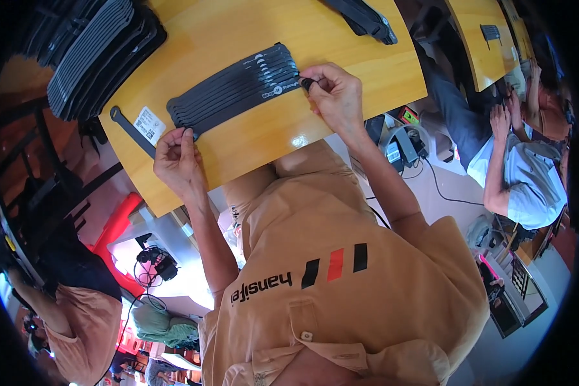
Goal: Assembling and inspecting black textile straps by attaching plastic components.
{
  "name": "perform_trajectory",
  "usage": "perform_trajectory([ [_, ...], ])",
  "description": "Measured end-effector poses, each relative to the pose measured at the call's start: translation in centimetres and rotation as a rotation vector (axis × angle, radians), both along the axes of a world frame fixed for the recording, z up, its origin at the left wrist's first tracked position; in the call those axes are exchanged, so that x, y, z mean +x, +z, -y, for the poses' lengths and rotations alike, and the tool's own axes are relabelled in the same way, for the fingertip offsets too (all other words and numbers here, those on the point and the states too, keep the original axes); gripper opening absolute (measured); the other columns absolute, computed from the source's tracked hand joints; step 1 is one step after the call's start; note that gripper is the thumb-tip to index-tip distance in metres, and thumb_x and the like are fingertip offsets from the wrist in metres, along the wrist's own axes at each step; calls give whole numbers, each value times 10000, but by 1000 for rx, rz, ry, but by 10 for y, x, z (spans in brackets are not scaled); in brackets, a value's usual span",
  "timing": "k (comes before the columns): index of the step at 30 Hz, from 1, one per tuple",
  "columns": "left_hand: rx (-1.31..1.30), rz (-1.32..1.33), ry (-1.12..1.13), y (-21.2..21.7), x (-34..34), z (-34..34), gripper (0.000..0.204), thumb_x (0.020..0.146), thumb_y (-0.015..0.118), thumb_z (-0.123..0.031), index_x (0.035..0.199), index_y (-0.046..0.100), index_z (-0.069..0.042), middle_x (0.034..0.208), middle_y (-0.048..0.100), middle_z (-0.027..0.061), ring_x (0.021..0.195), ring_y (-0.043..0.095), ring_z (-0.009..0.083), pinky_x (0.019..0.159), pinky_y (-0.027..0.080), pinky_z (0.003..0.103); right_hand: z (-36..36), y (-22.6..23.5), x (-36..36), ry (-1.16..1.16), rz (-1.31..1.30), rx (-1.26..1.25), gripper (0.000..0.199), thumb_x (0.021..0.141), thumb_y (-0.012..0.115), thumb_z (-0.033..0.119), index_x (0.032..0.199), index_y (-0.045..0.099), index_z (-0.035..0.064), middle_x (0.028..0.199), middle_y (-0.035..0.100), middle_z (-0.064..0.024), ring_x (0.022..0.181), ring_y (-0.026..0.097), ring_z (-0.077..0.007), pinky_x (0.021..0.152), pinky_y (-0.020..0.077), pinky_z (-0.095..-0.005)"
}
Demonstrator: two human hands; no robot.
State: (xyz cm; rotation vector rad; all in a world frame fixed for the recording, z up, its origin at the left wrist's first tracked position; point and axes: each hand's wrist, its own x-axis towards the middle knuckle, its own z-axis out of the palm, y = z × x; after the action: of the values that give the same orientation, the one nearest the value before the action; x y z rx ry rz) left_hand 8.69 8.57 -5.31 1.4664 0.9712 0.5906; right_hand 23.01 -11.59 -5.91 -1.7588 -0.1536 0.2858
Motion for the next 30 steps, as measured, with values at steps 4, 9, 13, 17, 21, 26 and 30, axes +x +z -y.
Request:
perform_trajectory([
  [4, -5, -7, -12, -2, -2, -2, 75, 789, 640, -10, 835, 583, 8, 663, 563, 15, 481, 451, 33, 411, 355, 158, 0, 3, 0, 1, -3, -19, 156, 696, 546, -83, 811, 634, -25, 677, 576, -62, 517, 498, -71, 473, 399, -211],
  [9, 11, -14, -24, -2, -3, -2, 75, 790, 640, -11, 832, 581, 11, 662, 560, 17, 476, 449, 34, 412, 355, 158, -1, 0, -1, -1, 16, -33, 153, 692, 555, -78, 808, 636, -21, 673, 573, -63, 520, 496, -76, 483, 401, -213],
  [13, 21, -7, -30, -2, -2, -2, 67, 795, 632, -10, 829, 578, 11, 657, 554, 16, 476, 447, 35, 412, 354, 159, 0, -2, 0, 1, 27, -54, 157, 684, 562, -76, 807, 639, -16, 670, 570, -65, 516, 491, -82, 484, 401, -217],
  [17, 46, -24, -24, 0, 0, 0, 57, 804, 617, -7, 834, 573, 13, 652, 548, 16, 479, 447, 35, 414, 355, 161, -1, 0, -1, 6, 46, -58, 160, 679, 565, -76, 806, 641, -14, 670, 570, -67, 514, 492, -88, 484, 402, -220],
  [21, 34, -29, -27, 3, 1, 2, 55, 808, 610, -4, 839, 567, 12, 647, 539, 14, 479, 444, 35, 414, 354, 163, 0, -2, -1, 28, 65, -76, 152, 719, 561, -86, 835, 630, -16, 658, 559, -38, 497, 482, -61, 435, 391, -198],
  [26, 32, -43, -16, 3, 3, 2, 48, 811, 601, 1, 835, 560, 6, 651, 521, 7, 478, 431, 34, 408, 344, 169, -2, -2, -1, 43, 104, -92, 140, 754, 556, -96, 849, 622, -17, 642, 542, -3, 480, 464, -31, 384, 370, -176],
  [30, 98, -68, -22, 2, 5, 3, 67, 810, 597, 6, 841, 538, -4, 657, 513, 4, 478, 425, 36, 409, 338, 168, -5, -3, 1, 34, 194, -130, 127, 734, 570, -93, 822, 623, -20, 664, 535, -6, 478, 460, -33, 384, 360, -182],
])
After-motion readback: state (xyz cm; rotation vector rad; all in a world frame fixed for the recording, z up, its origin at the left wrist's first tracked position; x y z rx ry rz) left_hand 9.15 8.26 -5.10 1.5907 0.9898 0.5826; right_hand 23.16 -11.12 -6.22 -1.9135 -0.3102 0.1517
